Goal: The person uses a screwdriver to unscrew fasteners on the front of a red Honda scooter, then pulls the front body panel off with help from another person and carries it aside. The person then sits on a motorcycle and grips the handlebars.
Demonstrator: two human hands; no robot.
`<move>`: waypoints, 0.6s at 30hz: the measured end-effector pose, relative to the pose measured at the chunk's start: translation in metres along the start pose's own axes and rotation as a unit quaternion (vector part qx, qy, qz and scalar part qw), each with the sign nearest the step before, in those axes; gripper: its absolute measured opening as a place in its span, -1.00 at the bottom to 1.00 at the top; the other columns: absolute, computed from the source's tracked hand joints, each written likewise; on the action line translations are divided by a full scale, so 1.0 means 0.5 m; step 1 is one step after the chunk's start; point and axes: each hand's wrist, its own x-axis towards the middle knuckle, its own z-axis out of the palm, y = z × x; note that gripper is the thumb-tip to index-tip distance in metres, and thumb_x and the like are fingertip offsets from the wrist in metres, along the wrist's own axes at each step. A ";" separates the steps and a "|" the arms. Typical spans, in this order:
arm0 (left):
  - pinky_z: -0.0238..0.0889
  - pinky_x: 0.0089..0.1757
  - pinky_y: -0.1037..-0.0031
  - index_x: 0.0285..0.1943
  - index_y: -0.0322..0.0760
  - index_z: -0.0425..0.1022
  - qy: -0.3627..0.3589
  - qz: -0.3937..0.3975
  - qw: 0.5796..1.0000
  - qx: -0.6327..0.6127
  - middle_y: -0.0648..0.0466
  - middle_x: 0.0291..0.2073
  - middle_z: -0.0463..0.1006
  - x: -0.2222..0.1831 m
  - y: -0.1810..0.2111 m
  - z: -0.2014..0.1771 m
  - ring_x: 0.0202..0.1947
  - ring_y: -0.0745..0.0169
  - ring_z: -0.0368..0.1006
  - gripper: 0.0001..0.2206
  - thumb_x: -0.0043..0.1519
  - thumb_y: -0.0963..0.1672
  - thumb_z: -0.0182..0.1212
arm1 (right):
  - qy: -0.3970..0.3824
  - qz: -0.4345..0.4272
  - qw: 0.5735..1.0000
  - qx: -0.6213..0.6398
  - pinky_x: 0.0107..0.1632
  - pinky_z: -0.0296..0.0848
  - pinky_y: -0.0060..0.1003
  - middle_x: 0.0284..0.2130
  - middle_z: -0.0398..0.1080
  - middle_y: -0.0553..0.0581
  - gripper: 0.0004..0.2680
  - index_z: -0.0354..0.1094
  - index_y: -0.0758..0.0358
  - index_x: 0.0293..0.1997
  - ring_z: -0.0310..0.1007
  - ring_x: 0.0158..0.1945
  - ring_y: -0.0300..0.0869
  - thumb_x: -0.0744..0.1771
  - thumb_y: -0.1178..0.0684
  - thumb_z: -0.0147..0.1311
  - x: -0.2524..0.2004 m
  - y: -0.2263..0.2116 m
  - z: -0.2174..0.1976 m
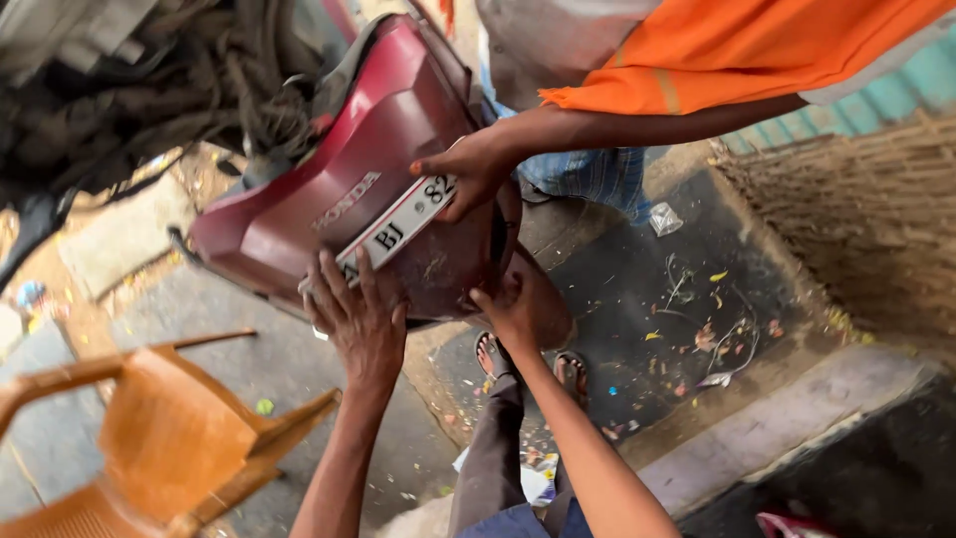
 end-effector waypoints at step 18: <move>-0.38 0.36 -0.18 0.55 -0.23 -0.06 0.001 0.064 0.998 0.004 -0.30 0.50 -0.18 0.077 -0.013 -0.090 0.53 -0.31 -0.28 -0.12 0.09 -0.04 0.43 | -0.049 0.114 0.992 0.008 0.24 0.43 -0.07 0.18 0.34 0.38 -0.27 0.03 0.38 0.36 0.36 0.28 0.07 0.19 -0.31 0.33 -0.010 -0.033 -0.024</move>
